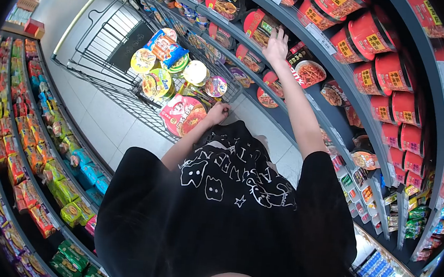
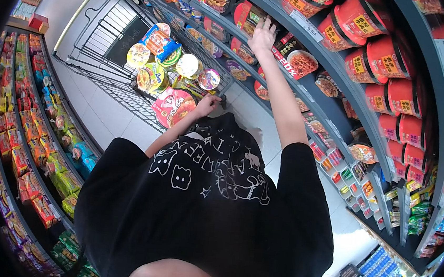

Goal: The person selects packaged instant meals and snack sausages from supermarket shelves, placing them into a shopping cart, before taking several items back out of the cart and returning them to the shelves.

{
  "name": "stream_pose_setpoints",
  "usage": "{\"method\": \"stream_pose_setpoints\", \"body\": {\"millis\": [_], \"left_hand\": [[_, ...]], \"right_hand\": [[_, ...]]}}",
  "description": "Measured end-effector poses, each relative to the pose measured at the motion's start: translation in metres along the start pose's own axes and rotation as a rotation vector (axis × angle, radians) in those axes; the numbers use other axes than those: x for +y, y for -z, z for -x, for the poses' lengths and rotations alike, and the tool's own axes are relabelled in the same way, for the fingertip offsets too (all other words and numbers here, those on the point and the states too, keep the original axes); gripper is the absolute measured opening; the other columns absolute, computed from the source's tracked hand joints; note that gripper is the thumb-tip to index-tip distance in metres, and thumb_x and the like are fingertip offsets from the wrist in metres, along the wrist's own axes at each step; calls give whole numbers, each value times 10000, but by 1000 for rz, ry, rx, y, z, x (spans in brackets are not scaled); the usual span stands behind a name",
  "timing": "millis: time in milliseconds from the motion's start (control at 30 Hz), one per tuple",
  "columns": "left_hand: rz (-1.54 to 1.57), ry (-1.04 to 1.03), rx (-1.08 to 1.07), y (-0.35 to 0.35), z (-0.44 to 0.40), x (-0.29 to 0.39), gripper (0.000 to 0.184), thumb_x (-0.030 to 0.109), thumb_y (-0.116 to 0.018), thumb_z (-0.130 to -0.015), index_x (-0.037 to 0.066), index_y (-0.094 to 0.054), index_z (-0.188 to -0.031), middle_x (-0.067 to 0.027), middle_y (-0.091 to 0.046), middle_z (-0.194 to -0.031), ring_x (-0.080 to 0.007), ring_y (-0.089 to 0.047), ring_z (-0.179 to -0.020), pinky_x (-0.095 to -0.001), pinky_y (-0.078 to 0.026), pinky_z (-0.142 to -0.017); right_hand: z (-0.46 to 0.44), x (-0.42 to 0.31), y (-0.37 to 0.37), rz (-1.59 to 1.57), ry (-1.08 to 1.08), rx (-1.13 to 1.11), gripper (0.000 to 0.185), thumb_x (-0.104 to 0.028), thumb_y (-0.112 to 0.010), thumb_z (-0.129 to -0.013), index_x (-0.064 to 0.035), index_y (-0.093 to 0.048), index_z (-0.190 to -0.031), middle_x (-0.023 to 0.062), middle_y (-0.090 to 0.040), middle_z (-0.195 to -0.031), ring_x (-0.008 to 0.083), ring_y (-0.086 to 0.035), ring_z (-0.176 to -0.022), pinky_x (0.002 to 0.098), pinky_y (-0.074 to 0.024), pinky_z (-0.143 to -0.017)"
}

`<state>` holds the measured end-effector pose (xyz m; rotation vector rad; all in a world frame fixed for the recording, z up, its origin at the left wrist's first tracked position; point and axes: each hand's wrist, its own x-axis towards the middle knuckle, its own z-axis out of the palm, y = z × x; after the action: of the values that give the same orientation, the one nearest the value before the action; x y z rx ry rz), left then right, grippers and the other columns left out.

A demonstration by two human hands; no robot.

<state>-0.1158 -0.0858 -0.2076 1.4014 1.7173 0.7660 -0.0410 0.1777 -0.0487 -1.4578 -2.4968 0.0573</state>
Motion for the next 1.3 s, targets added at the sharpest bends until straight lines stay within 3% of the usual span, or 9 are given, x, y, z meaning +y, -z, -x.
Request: {"method": "stream_pose_setpoints", "body": {"millis": [267, 533, 633, 733, 900, 1000, 1100, 1167, 1300], "left_hand": [[-15, 23, -9, -1, -6, -6, 279, 83, -520, -659, 73, -585, -930, -118, -530, -722, -258, -523, -765, -340, -433, -693], [-5, -6, 15, 1, -5, -5, 273, 77, -507, -657, 75, -588, -918, -111, -526, -663, -255, -522, -731, -346, -431, -673], [-10, -17, 8, 2, -5, -7, 272, 75, -512, -663, 76, -583, -926, -112, -511, -680, -253, -518, -721, -346, -431, -673], [-22, -7, 14, -1, -6, -8, 274, 75, -524, -670, 77, -576, -939, -109, -495, -705, -251, -515, -715, -340, -431, -673], [-37, -63, 29, -3, -9, -14, 280, 64, -531, -674, 87, -573, -950, -98, -487, -719, -244, -514, -706, -326, -431, -670], [-30, -59, 20, 4, -8, -3, 291, 48, -525, -674, 97, -573, -957, -92, -481, -713, -241, -513, -702, -323, -431, -664], [-39, -40, 35, 5, -9, 0, 312, 20, -511, -665, 117, -575, -955, -103, -476, -717, -254, -516, -701, -344, -434, -650], [-110, 6, 68, 4, -12, -2, 323, 11, -507, -655, 131, -575, -948, -115, -477, -720, -272, -519, -696, -362, -438, -634], [-128, -97, 149, 7, -8, 8, 338, -30, -471, -661, 126, -560, -948, -137, -481, -778, -297, -520, -699, -382, -443, -631]], "right_hand": [[10, -11, 4, 31, 23, -12, 485, -172, -666, -603, -44, -519, -1047, 175, -225, -1319, 399, -272, -1183, 498, -285, -941], [14, -12, 8, 49, 20, -28, 471, -176, -671, -585, -39, -546, -1018, 188, -213, -1321, 402, -265, -1187, 524, -267, -938], [1, -4, 8, 112, 13, -55, 463, -218, -660, -595, -71, -549, -1019, 183, -223, -1320, 384, -311, -1154, 486, -313, -918], [-23, 14, 10, -48, -70, -269, 490, -250, -621, -616, -146, -539, -1088, 172, -313, -1277, 365, -356, -1125, 438, -327, -921], [-27, 37, 16, -240, -114, -448, 464, -219, -590, -648, -144, -519, -1100, 165, -293, -1301, 314, -384, -1103, 359, -348, -920], [12, 43, -1, -317, 122, 153, 357, -100, -560, -657, -73, -525, -1011, 165, -315, -1273, 319, -337, -1154, 375, -330, -938], [71, 57, -19, -293, 145, 215, 404, -60, -556, -644, -50, -490, -1043, 181, -319, -1265, 349, -331, -1152, 398, -294, -959], [115, 81, -41, -141, -40, 140, 464, -44, -585, -605, -51, -483, -1058, 175, -294, -1281, 349, -277, -1190, 431, -269, -967], [196, 153, -46, 114, -539, -276, 761, -92, -614, -649, -124, -220, -1299, 106, -96, -1384, 291, -95, -1280, 494, -207, -989]]}}
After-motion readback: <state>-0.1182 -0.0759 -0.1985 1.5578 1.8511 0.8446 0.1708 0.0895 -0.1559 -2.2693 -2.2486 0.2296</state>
